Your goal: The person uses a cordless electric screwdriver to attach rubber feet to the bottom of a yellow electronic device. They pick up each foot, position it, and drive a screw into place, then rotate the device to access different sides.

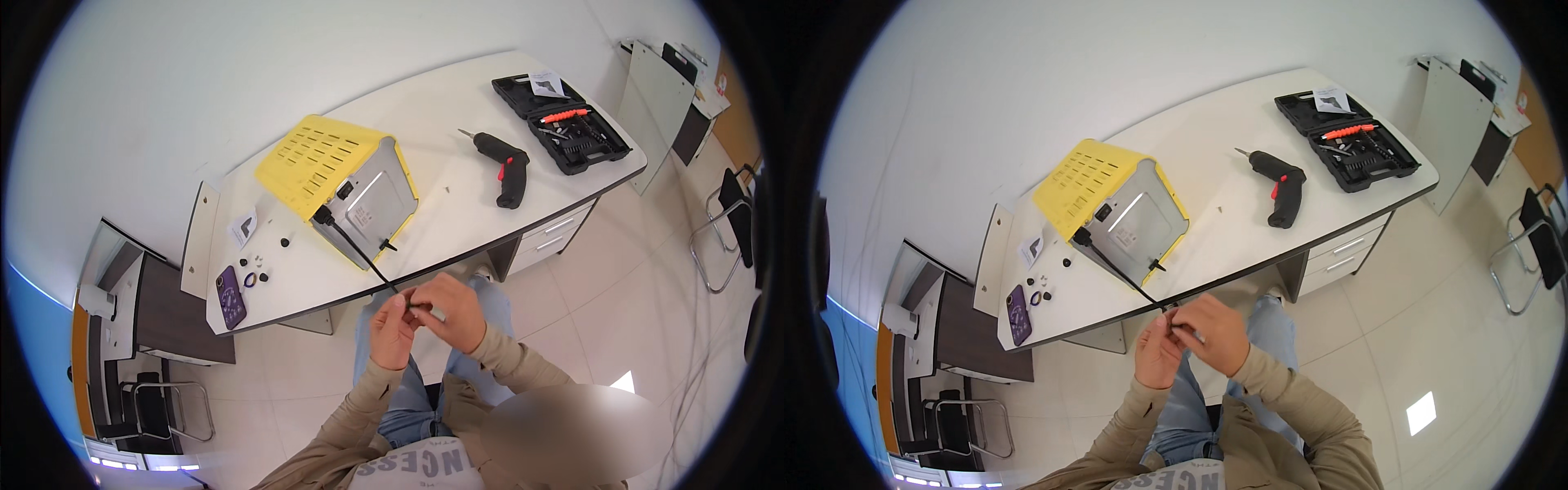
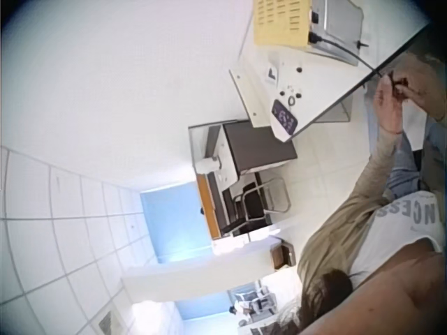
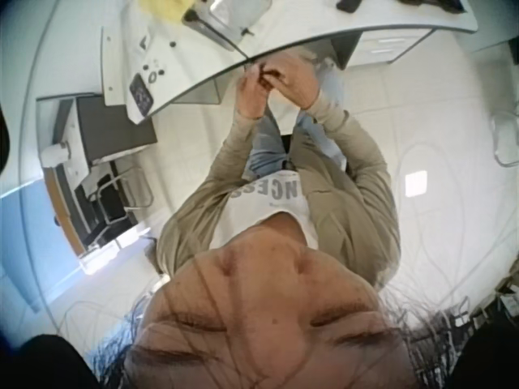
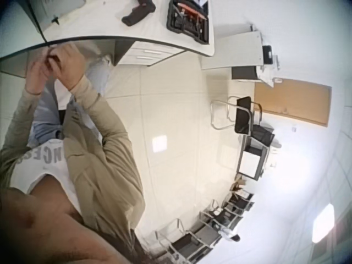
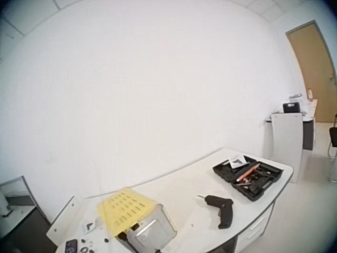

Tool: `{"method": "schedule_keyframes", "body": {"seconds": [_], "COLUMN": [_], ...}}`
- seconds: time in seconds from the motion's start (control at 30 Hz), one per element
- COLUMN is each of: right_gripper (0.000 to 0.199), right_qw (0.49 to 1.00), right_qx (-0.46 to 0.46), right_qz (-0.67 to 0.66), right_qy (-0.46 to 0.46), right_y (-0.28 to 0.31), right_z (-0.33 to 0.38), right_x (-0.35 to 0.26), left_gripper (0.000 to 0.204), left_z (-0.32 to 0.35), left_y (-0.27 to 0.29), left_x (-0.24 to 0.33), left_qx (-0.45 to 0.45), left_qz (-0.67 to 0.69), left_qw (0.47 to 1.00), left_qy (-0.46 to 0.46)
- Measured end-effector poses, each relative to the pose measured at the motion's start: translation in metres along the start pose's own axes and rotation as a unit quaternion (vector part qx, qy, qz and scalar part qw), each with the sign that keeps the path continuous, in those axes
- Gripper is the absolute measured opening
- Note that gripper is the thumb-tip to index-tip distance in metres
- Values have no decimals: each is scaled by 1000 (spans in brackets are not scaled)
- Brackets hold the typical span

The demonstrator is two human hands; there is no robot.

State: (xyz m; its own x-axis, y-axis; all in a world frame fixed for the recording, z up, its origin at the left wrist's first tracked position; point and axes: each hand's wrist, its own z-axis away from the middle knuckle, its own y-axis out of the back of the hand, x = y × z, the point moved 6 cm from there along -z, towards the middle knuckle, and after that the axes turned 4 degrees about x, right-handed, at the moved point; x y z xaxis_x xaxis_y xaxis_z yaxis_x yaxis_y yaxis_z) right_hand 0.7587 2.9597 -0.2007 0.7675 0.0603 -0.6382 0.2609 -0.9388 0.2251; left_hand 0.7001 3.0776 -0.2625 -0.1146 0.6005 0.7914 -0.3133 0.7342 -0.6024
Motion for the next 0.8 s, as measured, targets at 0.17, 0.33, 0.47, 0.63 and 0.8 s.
{"method": "schedule_keyframes", "body": {"seconds": [0.17,0.33,0.47,0.63,0.8], "right_gripper": [24,22,17,16,13], "right_qw": [996,992,994,979,923], "right_qx": [-54,-77,-88,37,65], "right_qz": [71,97,64,198,373], "right_qy": [-1,4,-7,-24,-64], "right_y": [-5,-13,-13,28,38], "right_z": [18,26,19,-33,-91], "right_x": [-3,3,2,39,108], "left_gripper": [32,31,30,27,26], "left_z": [11,19,18,22,36], "left_y": [26,44,61,71,75], "left_x": [-20,-32,-37,-33,-45], "left_qx": [-25,24,27,45,31], "left_qz": [0,15,53,70,77], "left_qw": [996,988,987,985,979], "left_qy": [90,149,148,154,188]}}
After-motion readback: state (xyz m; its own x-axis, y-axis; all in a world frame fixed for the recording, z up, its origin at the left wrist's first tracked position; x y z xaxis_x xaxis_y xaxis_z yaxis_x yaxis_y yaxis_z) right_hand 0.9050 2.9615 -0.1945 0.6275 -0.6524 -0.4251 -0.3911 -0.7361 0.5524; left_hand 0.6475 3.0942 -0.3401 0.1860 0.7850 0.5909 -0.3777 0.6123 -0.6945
